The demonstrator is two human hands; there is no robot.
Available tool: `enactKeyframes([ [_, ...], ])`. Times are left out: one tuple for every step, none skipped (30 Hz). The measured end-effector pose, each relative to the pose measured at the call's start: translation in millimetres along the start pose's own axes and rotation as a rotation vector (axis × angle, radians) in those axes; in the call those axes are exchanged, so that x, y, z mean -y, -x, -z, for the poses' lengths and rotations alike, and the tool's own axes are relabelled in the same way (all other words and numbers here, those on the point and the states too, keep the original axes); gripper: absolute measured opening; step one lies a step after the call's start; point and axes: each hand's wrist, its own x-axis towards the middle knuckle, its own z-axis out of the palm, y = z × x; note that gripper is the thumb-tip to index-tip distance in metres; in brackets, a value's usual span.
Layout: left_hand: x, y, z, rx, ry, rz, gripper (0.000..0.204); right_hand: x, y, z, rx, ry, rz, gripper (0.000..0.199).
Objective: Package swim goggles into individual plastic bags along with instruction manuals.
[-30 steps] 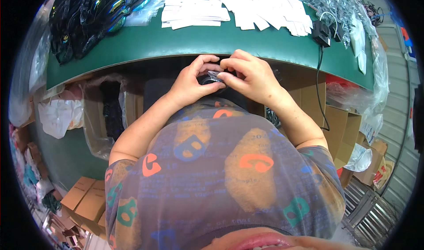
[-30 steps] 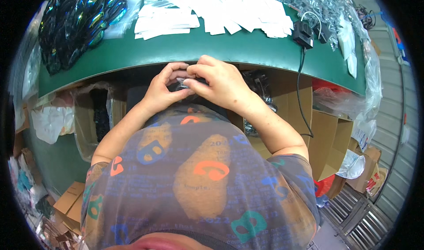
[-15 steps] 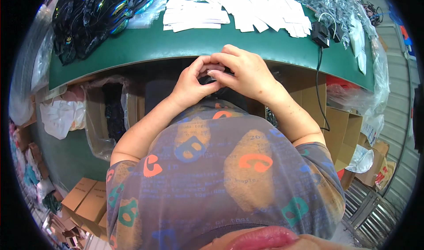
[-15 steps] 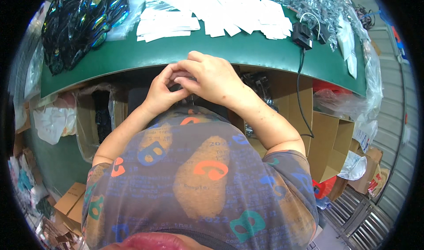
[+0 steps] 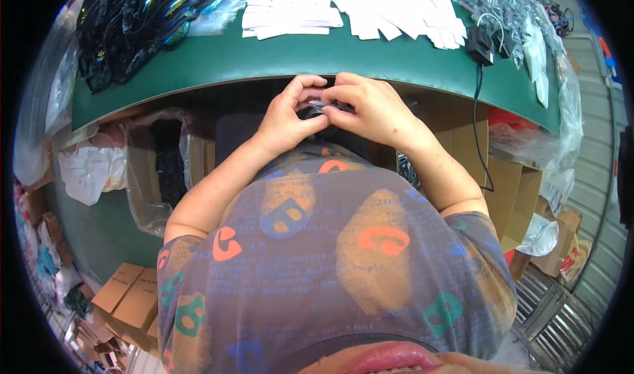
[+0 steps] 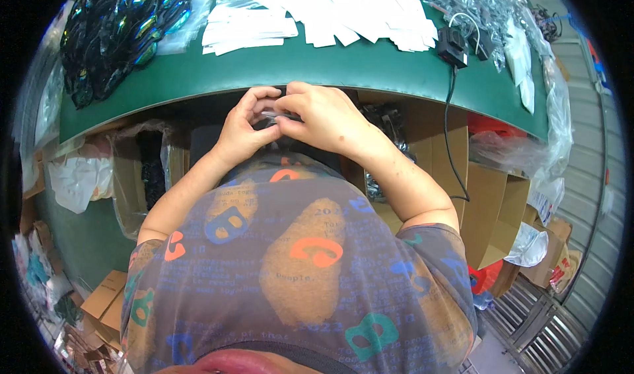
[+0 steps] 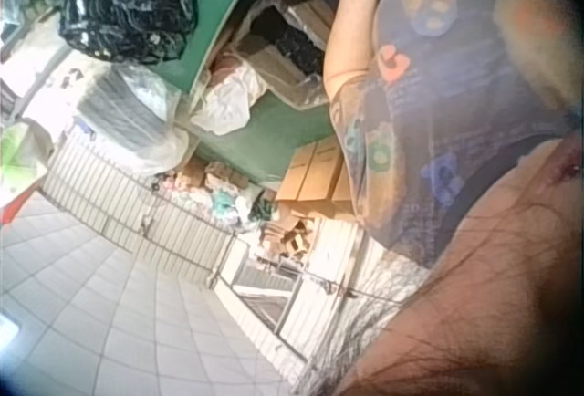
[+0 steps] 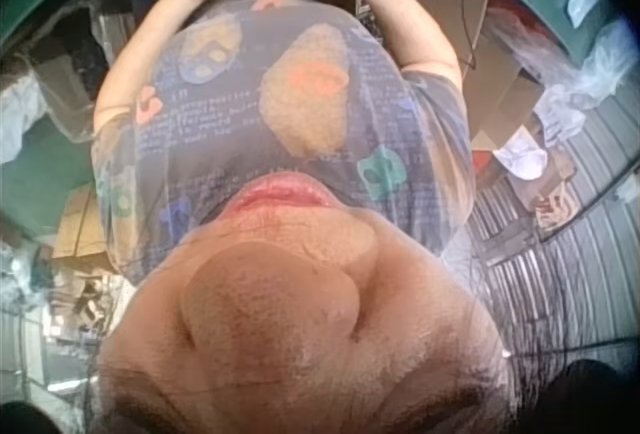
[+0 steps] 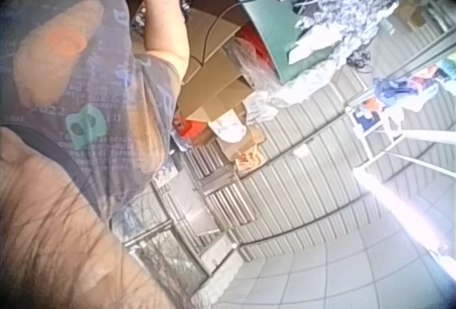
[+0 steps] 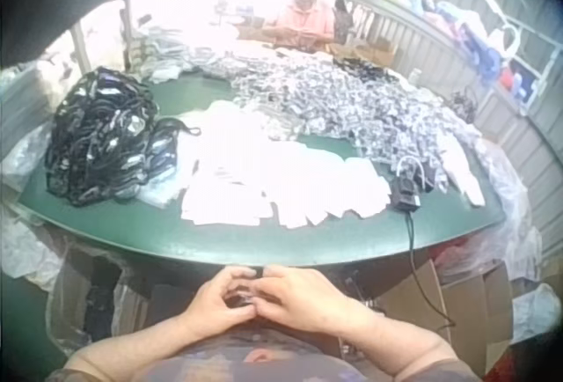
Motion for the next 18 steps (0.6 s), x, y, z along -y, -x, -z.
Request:
enactKeyframes([
  [0.1, 0.2, -0.6, 0.001, 0.000, 0.001, 0.057, -1.3, -0.8, -0.2, 0.000, -0.001, -0.001, 0.017],
  [0.2, 0.2, -1.1, -0.002, 0.008, -0.002, 0.057, -2.4, -1.8, -0.4, 0.020, -0.008, 0.001, 0.016],
  [0.3, 0.5, -1.7, -0.005, 0.015, -0.005, 0.058, -2.7, -2.1, -0.8, 0.040, -0.016, 0.004, 0.016],
  [0.0, 0.4, -2.0, -0.005, 0.016, -0.006, 0.058, -2.6, -2.2, -1.8, 0.041, -0.016, 0.004, 0.016],
  [-0.3, 0.1, -2.6, -0.011, 0.011, -0.012, 0.058, -2.8, -2.2, -3.3, 0.012, -0.017, 0.010, 0.015],
  [-0.7, -0.2, -3.2, -0.016, 0.006, -0.018, 0.058, -2.9, -2.2, -3.9, -0.017, -0.019, 0.016, 0.014],
  [-0.9, 0.0, -3.7, -0.017, 0.007, -0.018, 0.058, -3.2, -2.3, -3.9, -0.016, -0.018, 0.017, 0.014],
  [-1.2, 0.0, -4.1, -0.010, 0.012, -0.021, 0.058, -3.6, -2.5, -3.7, -0.007, -0.012, -0.017, 0.013],
  [-1.3, 0.1, -4.6, -0.002, 0.018, -0.025, 0.058, -3.7, -2.5, -3.5, 0.002, -0.006, -0.050, 0.013],
  [-1.5, -0.3, -5.2, -0.005, 0.018, -0.027, 0.058, -4.2, -2.7, -3.7, 0.003, -0.004, -0.048, 0.013],
  [-1.8, -0.6, -5.9, -0.004, 0.008, -0.019, 0.058, -5.0, -2.7, -4.2, 0.007, 0.003, -0.050, 0.013],
  [-2.1, -0.8, -6.4, -0.004, -0.001, -0.012, 0.058, -5.4, -2.9, -4.3, 0.012, 0.010, -0.052, 0.013],
  [-2.6, -1.1, -6.6, -0.004, -0.001, -0.014, 0.058, -4.3, -3.0, -3.7, 0.011, 0.013, -0.052, 0.013],
  [-3.2, -1.2, -6.9, -0.007, -0.012, -0.021, 0.058, -2.4, -3.0, -3.3, -0.008, 0.002, -0.048, 0.014],
  [-4.0, -1.4, -7.2, -0.011, -0.024, -0.027, 0.059, -1.1, -3.2, -2.9, -0.029, -0.009, -0.044, 0.014],
  [-4.9, -1.2, -7.6, -0.012, -0.025, -0.028, 0.059, -1.3, -3.6, -3.2, -0.029, -0.008, -0.042, 0.014],
  [-6.4, -1.0, -8.1, -0.005, -0.031, -0.024, 0.059, -1.9, -3.8, -3.7, -0.019, -0.001, -0.027, 0.014],
  [-7.3, -0.9, -8.5, 0.002, -0.038, -0.020, 0.059, -2.7, -3.9, -4.5, -0.010, 0.006, -0.011, 0.015],
])
